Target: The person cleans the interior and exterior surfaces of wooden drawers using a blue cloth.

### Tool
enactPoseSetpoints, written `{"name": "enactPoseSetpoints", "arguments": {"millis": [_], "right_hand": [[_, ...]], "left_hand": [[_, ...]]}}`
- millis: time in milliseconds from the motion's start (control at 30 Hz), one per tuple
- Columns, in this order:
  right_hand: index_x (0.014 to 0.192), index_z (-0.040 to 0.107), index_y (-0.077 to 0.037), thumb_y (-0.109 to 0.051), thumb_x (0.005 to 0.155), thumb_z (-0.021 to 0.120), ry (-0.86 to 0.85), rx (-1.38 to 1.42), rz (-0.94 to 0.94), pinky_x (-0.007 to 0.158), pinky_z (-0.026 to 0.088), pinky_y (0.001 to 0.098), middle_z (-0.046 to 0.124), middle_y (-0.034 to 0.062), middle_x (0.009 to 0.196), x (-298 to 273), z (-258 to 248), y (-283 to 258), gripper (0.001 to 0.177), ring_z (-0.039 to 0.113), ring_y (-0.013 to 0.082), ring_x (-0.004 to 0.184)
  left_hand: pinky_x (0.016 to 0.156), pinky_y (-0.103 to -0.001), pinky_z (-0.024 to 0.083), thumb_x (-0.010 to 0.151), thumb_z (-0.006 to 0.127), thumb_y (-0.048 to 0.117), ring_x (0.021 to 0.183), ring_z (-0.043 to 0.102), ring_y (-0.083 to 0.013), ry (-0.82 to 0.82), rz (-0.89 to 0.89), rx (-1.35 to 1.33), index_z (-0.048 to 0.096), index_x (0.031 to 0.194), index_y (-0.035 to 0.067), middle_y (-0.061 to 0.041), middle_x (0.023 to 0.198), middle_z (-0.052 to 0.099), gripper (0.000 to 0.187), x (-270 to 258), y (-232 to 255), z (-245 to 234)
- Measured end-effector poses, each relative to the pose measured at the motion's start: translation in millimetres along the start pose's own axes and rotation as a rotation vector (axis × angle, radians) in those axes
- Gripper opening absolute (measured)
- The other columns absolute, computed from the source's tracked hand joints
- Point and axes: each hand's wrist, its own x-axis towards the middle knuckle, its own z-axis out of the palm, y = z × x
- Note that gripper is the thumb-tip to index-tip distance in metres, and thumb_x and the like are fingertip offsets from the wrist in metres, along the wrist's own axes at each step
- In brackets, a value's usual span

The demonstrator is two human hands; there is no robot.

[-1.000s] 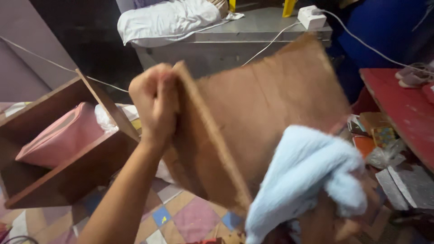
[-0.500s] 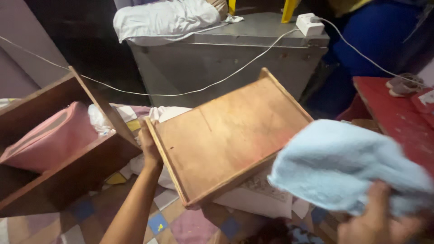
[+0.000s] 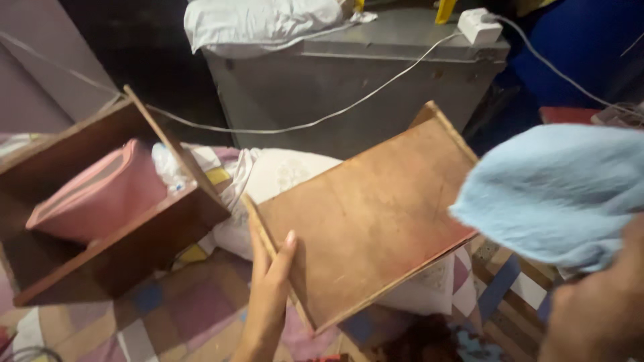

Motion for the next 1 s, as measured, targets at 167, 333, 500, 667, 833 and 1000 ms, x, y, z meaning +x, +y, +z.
{"name": "enactPoseSetpoints", "arguments": {"millis": [167, 333, 500, 667, 833, 1000], "right_hand": [[0.140, 0.053, -0.001, -0.007, 0.108, 0.056, -0.053, -0.030, -0.032, 0.101, 0.061, 0.0317, 0.062, 0.0131, 0.133, -0.6, 0.7, -12.2, 0.032, 0.068, 0.0229, 0.118], [0.136, 0.057, -0.002, -0.011, 0.107, 0.058, -0.137, -0.198, 0.034, 0.098, 0.060, 0.0315, 0.063, 0.0119, 0.131, 13.5, 11.7, -19.4, 0.030, 0.068, 0.0228, 0.117], [0.134, 0.060, -0.004, -0.010, 0.106, 0.065, -0.284, -0.229, -0.104, 0.103, 0.059, 0.0336, 0.060, 0.0129, 0.137, 26.8, 11.1, -5.8, 0.029, 0.066, 0.0246, 0.124], [0.131, 0.062, -0.010, -0.008, 0.084, 0.068, -0.646, -0.908, -0.419, 0.121, 0.037, 0.0543, 0.057, 0.0244, 0.147, 34.8, 28.8, 27.6, 0.047, 0.048, 0.0400, 0.142], [0.158, 0.044, -0.006, -0.031, 0.104, 0.056, -0.774, -0.957, -0.542, 0.120, 0.020, 0.0642, 0.028, 0.0383, 0.162, -28.1, 78.1, 57.4, 0.060, 0.023, 0.0584, 0.147], [0.145, 0.057, -0.011, -0.022, 0.098, 0.056, -1.114, -0.569, -0.469, 0.123, 0.024, 0.0582, 0.042, 0.0278, 0.159, -100.6, 138.4, 41.0, 0.049, 0.037, 0.0447, 0.148]], "left_hand": [[0.113, -0.034, 0.036, 0.093, 0.061, 0.027, 0.140, 0.045, -0.0231, -0.166, -0.023, 0.067, 0.005, 0.164, 0.012, -0.013, 0.157, 0.040, 0.092, 21.3, 0.4, -8.4], [0.125, -0.036, 0.020, 0.107, 0.060, 0.021, 0.159, 0.017, -0.0261, -0.339, 0.371, 0.275, 0.003, 0.167, 0.004, -0.019, 0.173, 0.015, 0.085, 41.9, -17.2, -22.4], [0.108, -0.034, 0.043, 0.099, 0.059, 0.023, 0.130, 0.051, -0.0269, -0.356, 0.040, 0.126, 0.001, 0.169, 0.015, -0.028, 0.154, 0.043, 0.092, 50.1, 1.6, -36.8], [0.118, -0.032, 0.033, 0.105, 0.055, 0.015, 0.150, 0.032, -0.0208, -0.306, 0.352, 0.209, 0.003, 0.168, 0.007, -0.017, 0.170, 0.023, 0.081, 38.3, -0.5, -22.2], [0.121, -0.036, 0.026, 0.106, 0.049, 0.016, 0.155, 0.026, -0.0257, -0.163, 0.347, 0.222, 0.009, 0.165, 0.004, -0.016, 0.173, 0.017, 0.072, 28.9, -13.0, -12.2], [0.127, -0.036, 0.014, 0.100, 0.044, 0.009, 0.161, 0.014, -0.0290, -0.206, 0.429, 0.173, 0.003, 0.165, -0.002, -0.020, 0.175, 0.011, 0.078, 27.3, -11.4, -13.6]]}}
